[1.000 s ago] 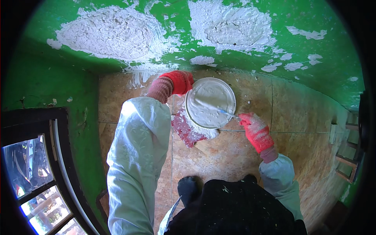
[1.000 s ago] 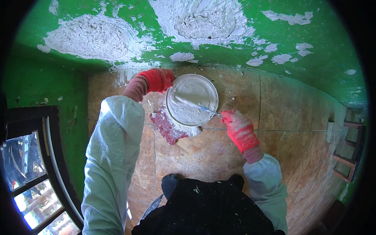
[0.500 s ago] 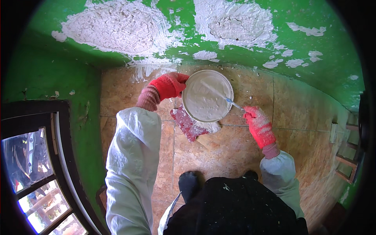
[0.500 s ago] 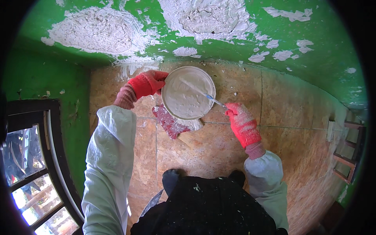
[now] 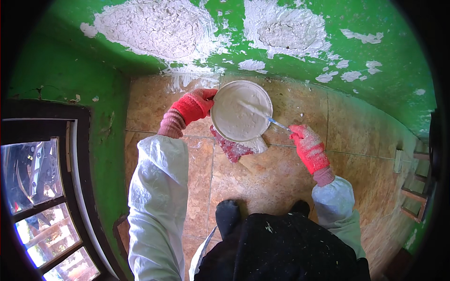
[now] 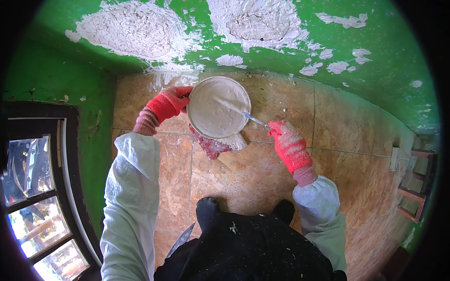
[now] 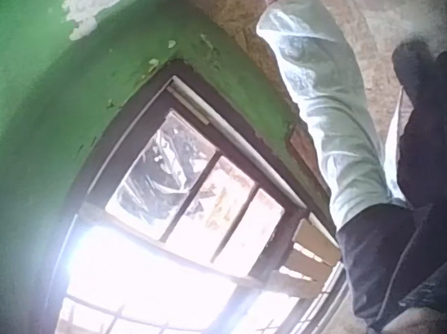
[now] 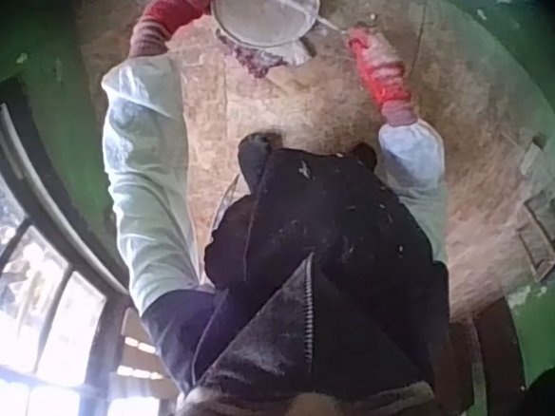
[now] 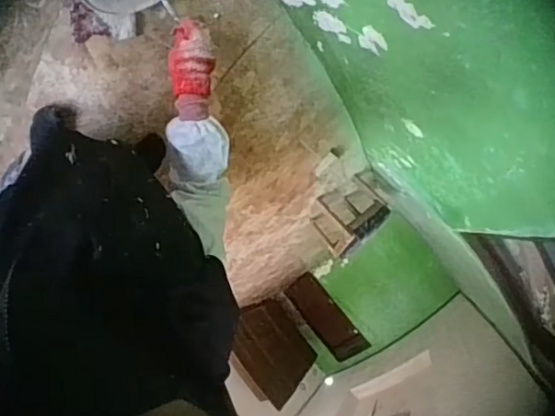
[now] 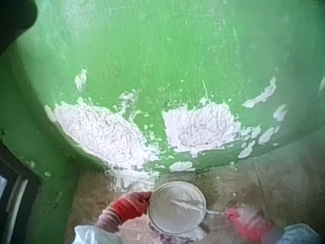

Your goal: The person uses a scraper to scoop white putty from a bucket onto a red handheld board and then applies the putty to holes and cracks in a green wall.

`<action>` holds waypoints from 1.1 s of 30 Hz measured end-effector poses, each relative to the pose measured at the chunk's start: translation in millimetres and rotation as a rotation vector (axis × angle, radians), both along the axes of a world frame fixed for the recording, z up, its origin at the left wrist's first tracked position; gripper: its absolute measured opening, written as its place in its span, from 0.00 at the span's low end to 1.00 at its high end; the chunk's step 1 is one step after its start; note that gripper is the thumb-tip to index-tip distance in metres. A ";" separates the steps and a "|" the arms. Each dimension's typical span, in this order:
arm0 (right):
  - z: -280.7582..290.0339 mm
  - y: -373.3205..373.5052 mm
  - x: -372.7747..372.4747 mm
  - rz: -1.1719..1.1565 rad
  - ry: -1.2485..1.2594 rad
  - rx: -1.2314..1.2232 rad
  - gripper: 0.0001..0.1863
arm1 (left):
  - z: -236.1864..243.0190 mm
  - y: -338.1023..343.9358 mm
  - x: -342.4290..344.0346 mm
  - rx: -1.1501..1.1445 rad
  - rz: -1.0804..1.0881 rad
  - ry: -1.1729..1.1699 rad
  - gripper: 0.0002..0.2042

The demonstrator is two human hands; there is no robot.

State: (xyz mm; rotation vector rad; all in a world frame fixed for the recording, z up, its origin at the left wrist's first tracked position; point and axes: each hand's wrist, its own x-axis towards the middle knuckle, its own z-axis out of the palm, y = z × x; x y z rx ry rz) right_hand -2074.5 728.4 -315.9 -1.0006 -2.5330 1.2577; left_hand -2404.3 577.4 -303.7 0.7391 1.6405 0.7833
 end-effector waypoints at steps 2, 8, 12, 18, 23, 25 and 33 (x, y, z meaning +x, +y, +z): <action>2.3 -4.9 -0.3 0.044 0.010 0.016 0.09 | -2.9 -6.2 -3.1 0.007 -0.003 0.020 0.17; 0.5 -7.9 6.6 0.035 0.001 0.004 0.10 | 1.9 -6.1 -4.1 0.005 -0.003 0.050 0.17; 0.9 -5.1 10.5 0.091 -0.035 0.049 0.09 | -4.9 -12.5 -8.8 0.048 0.003 0.081 0.17; 6.0 -3.9 4.3 0.087 0.032 0.039 0.08 | -5.7 -14.1 -9.8 0.029 -0.005 0.067 0.17; 8.9 6.6 -20.9 0.238 0.056 0.331 0.09 | -3.4 -4.4 -3.3 0.008 -0.012 0.027 0.17; 13.0 3.1 -24.0 0.318 0.027 0.271 0.08 | -3.2 -4.6 -2.7 0.038 0.011 -0.021 0.17; 15.3 -3.9 -4.2 0.199 0.042 0.051 0.10 | 2.6 -13.2 -1.4 0.032 0.103 -0.112 0.18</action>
